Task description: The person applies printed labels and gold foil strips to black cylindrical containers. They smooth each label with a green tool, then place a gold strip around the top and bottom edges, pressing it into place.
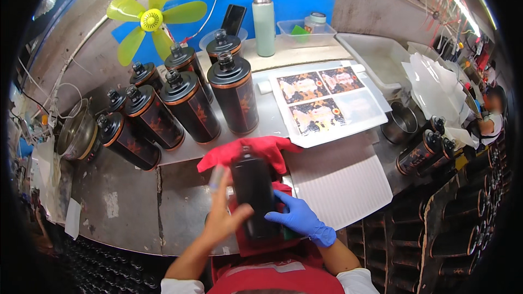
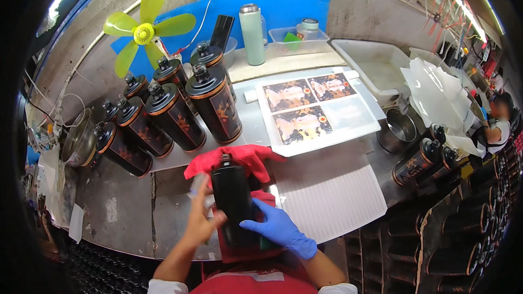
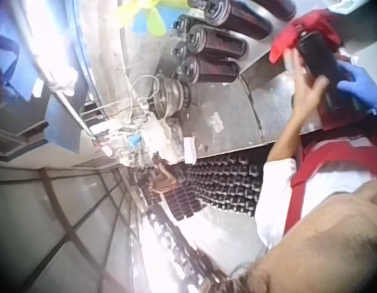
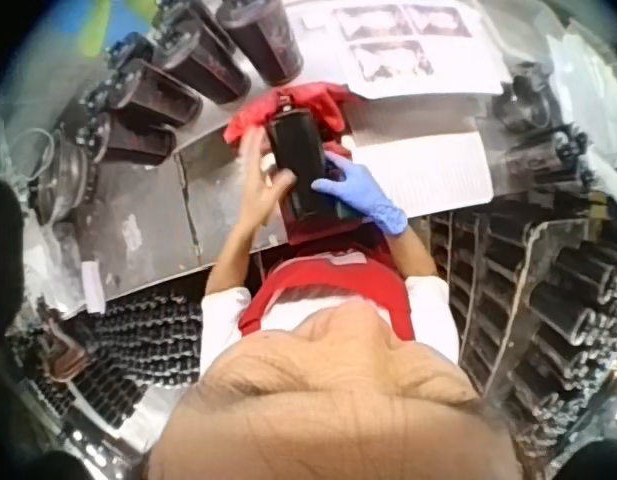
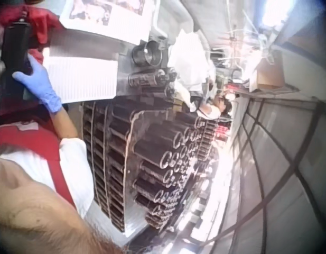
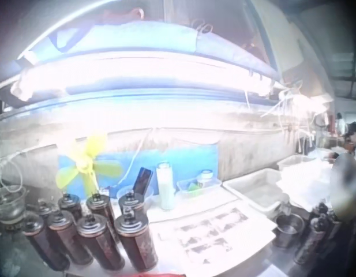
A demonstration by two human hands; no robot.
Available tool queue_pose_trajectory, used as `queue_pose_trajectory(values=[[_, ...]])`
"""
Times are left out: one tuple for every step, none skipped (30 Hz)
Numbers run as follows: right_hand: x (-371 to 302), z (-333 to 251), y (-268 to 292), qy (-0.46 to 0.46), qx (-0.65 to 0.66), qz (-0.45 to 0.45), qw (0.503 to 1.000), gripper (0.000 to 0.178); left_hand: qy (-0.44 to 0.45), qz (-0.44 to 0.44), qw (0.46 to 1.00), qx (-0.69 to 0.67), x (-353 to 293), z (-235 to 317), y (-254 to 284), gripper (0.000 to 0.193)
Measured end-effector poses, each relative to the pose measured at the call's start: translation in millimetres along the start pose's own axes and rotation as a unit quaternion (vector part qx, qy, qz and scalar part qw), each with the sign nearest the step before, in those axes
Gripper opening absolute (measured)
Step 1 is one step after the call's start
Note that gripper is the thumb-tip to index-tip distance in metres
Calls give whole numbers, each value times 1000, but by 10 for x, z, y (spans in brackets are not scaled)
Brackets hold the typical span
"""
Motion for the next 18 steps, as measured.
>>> queue_pose_trajectory(values=[[26, 19, -18, -15, 12, -6, 1000, 80, 31, -48, 998, -5, -136, -78, -77, 102], [39, 15, -15, -29, 22, -9, 999, 79, 37, -16, 997, -65, -170, -94, -214, 105], [49, 8, -26, -42, 32, -11, 999, 79, 42, 17, 991, -124, -182, -101, -308, 107], [35, -9, -24, -23, 35, 3, 999, 78, 52, 25, 988, -142, -164, -108, -319, 107], [10, -19, -35, -3, 39, 17, 999, 78, 61, 32, 985, -161, -144, -118, -327, 107], [-5, -44, -23, -10, 18, 15, 1000, 77, 71, 38, 981, -179, -131, -130, -334, 107], [-30, -72, 14, -19, -7, 17, 1000, 77, 80, 37, 978, -188, -138, -166, -344, 107], [-34, -107, 41, -26, -31, 16, 999, 77, 86, 31, 976, -197, -164, -222, -314, 106], [-49, -144, 106, -53, -70, -2, 996, 76, 93, 24, 974, -206, -138, -257, -310, 106], [-31, -51, 169, -2, -66, 24, 998, 73, 122, 27, 964, -237, -95, -142, -327, 105], [-7, -15, 317, 20, -51, 51, 997, 64, 137, 40, 956, -257, -113, -120, -330, 104], [19, 8, 551, 58, -23, 108, 992, 59, 132, 46, 957, -255, -129, -157, -346, 104], [64, 15, 822, 98, 4, 158, 983, 54, 128, 59, 958, -251, -144, -191, -343, 104], [132, 43, 1123, 105, 82, 184, 974, 50, 115, 63, 962, -241, -135, -174, -339, 104], [198, 41, 1466, 110, 156, 208, 959, 45, 110, 66, 963, -236, -133, -169, -345, 103], [265, -33, 1861, 117, 36, 292, 948, 43, 106, 71, 965, -230, -139, -160, -351, 103], [344, -115, 2158, 115, 45, 345, 930, 44, 102, 78, 966, -224, -141, -135, -357, 103], [452, -76, 2510, 127, 75, 374, 916, 48, 106, 71, 962, -240, -97, -59, -393, 103]])
Point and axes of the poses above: each hand's wrist, its own x-axis towards the middle knuckle, its own y-axis out of the back of the hand, z = x × y, the point moved 2 cm from there along x, towards the middle knuckle, and after that the axes turned 6 degrees about -y, right-handed, at the moved point
